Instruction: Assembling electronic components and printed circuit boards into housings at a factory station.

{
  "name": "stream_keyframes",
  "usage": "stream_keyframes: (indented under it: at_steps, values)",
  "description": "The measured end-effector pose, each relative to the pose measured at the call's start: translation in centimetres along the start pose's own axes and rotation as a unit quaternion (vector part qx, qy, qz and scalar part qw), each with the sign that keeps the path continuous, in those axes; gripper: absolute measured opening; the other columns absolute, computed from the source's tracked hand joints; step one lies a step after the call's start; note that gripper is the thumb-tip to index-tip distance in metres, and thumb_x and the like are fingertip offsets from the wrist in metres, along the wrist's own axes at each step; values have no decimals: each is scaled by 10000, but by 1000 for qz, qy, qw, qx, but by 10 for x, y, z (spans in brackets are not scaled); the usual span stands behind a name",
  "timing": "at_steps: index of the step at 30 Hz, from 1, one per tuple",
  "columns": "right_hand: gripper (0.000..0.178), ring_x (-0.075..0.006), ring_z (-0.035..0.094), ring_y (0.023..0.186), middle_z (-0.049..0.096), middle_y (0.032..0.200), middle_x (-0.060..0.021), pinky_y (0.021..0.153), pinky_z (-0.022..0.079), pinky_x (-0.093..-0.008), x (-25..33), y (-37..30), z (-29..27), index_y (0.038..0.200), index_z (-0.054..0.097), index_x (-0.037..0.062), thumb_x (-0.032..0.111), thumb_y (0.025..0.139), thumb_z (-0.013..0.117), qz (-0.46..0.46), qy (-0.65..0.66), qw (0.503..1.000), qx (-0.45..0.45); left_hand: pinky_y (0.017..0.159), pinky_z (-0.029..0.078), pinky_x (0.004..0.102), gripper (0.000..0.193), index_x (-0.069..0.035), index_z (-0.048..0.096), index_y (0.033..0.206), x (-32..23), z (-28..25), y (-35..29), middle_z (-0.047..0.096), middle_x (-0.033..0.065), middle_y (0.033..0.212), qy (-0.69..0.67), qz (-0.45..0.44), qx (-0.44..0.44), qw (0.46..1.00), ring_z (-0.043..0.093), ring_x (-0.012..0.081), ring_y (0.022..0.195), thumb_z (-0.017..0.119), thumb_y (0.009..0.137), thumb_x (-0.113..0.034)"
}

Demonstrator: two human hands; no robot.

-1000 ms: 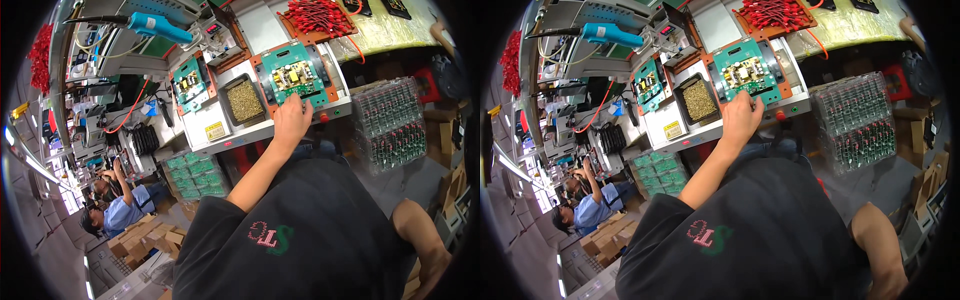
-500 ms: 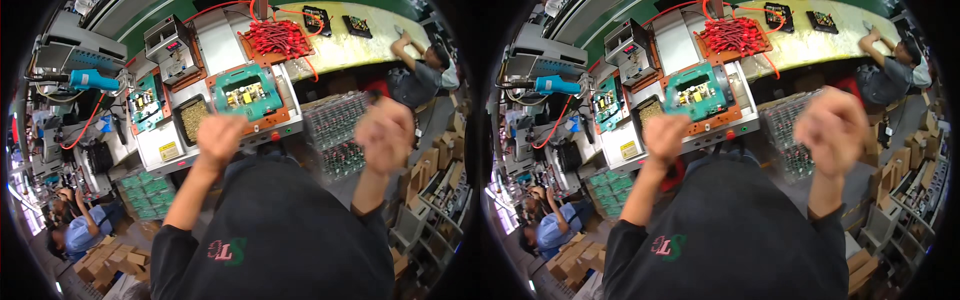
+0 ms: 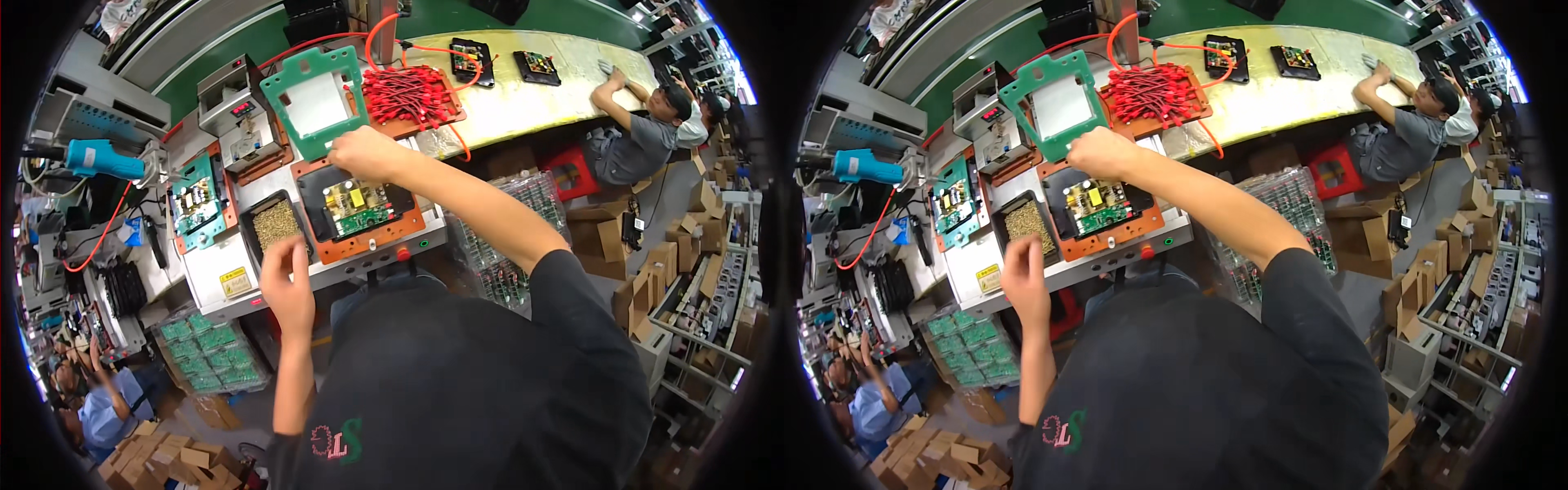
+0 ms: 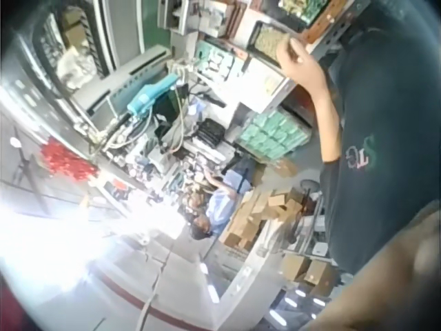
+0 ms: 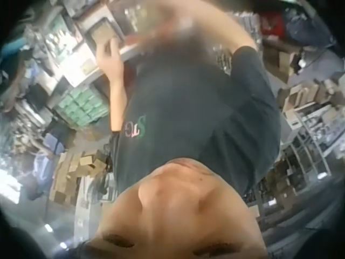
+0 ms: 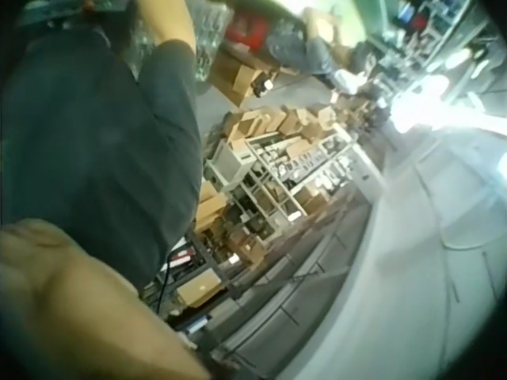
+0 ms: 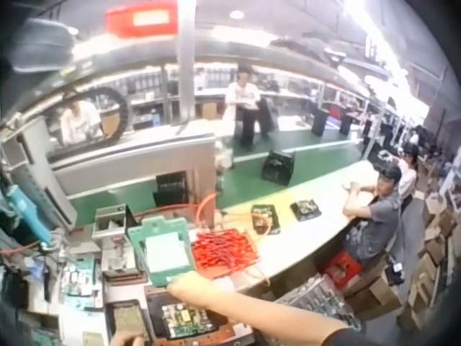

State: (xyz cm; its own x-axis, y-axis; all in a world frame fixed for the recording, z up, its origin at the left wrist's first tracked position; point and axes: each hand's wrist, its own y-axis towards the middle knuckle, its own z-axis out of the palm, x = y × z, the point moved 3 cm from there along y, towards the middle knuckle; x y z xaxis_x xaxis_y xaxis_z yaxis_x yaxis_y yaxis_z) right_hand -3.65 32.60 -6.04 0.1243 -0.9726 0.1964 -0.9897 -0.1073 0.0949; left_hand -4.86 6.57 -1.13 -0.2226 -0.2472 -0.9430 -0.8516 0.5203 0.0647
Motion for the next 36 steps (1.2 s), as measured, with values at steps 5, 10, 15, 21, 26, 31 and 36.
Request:
stream_keyframes:
  at_steps: [5,10,15,21,26,31,36]
  values:
    - [127,-277,648,769,589,797,-93,634,539,-407,53,-22,-88,854,651,36,121,764,683,14,33,974,-225,1047,460,404,609,-13,387,1506,23,9,-61,502,127,1456,-339,-140,75,927,541,252,1264,667,989,-171]
    - [182,-292,675,858,674,891,-102,770,546,-397,65,-45,-84,991,711,29,125,837,721,10,265,928,-261,1109,448,474,624,-17,318,1544,13,8,-61,493,145,1479,-420,-122,10,899,527,293,1329,611,1011,-151]
    - [149,-332,639,933,659,928,-116,816,530,-431,-109,-37,-29,979,720,50,131,854,717,116,64,960,-245,1094,468,442,591,-8,352,1524,17,7,-67,523,143,1449,-440,-129,10,888,560,272,1292,613,1013,-151]
    - [146,-345,657,928,672,916,-126,808,533,-469,-149,-22,0,858,696,48,168,796,753,47,30,986,-156,1061,492,417,574,17,370,1502,10,12,-64,561,137,1396,-420,-134,-15,898,592,253,1248,622,1009,-133]
    - [176,-371,645,996,655,996,-168,860,522,-472,-161,-22,3,961,686,37,178,858,710,99,47,992,-66,1055,492,413,588,11,367,1505,10,16,-57,558,132,1388,-411,-140,-15,901,589,247,1242,633,991,-91]
    - [159,-384,642,975,656,972,-168,864,518,-470,-163,-22,-4,1013,669,29,117,880,672,113,12,993,-8,1064,486,414,610,-9,363,1512,6,17,-58,547,129,1393,-415,-145,-12,898,572,244,1262,652,983,-104]
    - [264,-352,683,937,696,1073,-186,817,548,-431,-167,-23,-39,1185,639,46,54,921,634,93,109,968,-207,1061,493,421,557,-13,384,1496,2,18,-52,556,125,1385,-447,-144,-20,883,584,243,1254,623,1000,-97]
